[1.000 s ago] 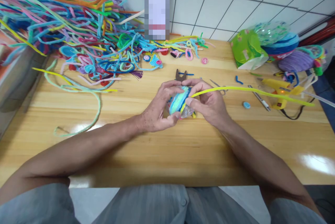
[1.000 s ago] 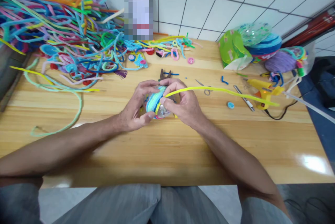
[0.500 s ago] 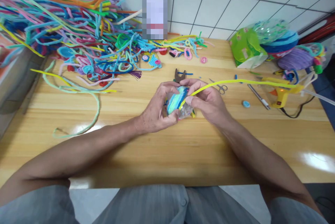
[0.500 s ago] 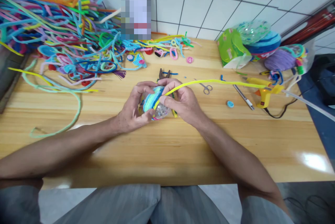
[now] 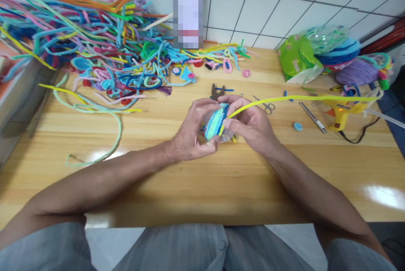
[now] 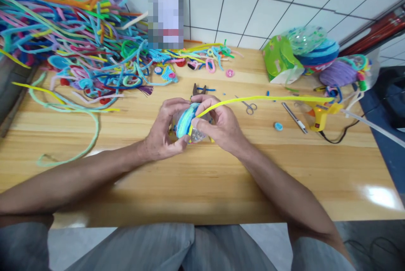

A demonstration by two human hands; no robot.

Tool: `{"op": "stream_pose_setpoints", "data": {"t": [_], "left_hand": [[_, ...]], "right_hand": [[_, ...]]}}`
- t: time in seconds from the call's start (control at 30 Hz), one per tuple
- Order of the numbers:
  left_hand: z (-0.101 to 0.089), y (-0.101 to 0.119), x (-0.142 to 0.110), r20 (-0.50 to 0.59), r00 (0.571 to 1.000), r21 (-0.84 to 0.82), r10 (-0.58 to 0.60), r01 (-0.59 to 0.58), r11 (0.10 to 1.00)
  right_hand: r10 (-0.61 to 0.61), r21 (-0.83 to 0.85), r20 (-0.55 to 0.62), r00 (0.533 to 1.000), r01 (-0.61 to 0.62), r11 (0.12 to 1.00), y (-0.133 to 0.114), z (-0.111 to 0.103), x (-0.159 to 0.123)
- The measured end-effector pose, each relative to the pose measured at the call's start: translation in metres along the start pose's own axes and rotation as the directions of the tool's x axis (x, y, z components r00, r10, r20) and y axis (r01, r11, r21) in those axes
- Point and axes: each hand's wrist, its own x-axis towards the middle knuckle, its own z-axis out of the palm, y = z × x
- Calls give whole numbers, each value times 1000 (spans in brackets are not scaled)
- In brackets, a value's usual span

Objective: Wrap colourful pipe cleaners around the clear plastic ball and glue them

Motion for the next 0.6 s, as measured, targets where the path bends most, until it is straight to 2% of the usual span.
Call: {"op": "stream_pose_setpoints", "data": {"t": [0.23,0.6], "left_hand": [[0,-3,-2,72,997,-24,-8,10,1000],[-1,-1,-4,86,996,-45,-22,26,999]], "right_hand": [[-4,11,9,1000,4,1000,3,-1,3],[37,97,-1,999,-37,995,8,-2,4]]}}
